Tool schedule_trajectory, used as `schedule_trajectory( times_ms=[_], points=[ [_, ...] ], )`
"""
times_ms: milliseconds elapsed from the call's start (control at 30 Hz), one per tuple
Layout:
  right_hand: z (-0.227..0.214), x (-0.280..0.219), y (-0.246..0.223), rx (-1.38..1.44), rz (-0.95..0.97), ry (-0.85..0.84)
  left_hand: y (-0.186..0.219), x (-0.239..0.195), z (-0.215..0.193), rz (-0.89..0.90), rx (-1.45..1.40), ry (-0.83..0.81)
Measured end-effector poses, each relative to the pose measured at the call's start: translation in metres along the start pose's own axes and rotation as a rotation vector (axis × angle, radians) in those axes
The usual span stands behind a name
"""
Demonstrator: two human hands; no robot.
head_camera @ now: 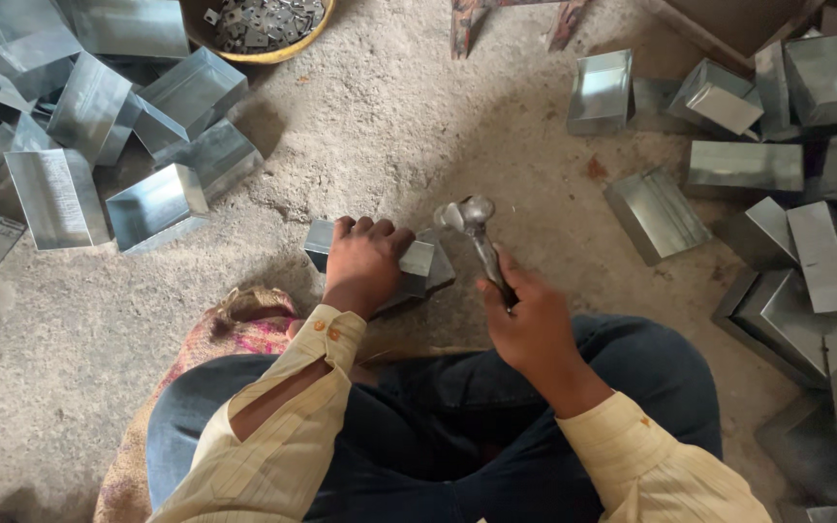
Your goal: The person constructs small metal boxes by striking metal sheets with a hammer over a heavy metal block to create precise bends, and then hammers metal fasteners onto the corners.
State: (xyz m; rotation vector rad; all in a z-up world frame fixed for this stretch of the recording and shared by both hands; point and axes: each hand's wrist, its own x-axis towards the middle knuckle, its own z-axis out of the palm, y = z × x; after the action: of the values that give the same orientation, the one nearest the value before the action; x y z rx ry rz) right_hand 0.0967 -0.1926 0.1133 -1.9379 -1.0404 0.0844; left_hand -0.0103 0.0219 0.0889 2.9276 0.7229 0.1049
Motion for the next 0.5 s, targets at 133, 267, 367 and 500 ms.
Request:
schedule_trajectory(
  times_ms=[133, 267, 367, 500],
  points=[
    [0.011, 0.006, 0.013, -0.053, 0.175, -0.14, 0.001, 0.001, -0.003, 0.013, 0.002, 0.017],
    [0.02, 0.001, 0.049, 0.52, 0.791, -0.211, -0.004, 0.001, 0.009, -0.019, -0.016, -0.022],
    [0.024, -0.003, 0.078, 0.571, 0.864, -0.232, -0.012, 0.004, 0.017, -0.032, -0.045, 0.138],
    [0.032, 0.005, 0.091, 0.571, 0.892, -0.251, -0.019, 0.006, 0.014, -0.226, -0.137, -0.063]
  ],
)
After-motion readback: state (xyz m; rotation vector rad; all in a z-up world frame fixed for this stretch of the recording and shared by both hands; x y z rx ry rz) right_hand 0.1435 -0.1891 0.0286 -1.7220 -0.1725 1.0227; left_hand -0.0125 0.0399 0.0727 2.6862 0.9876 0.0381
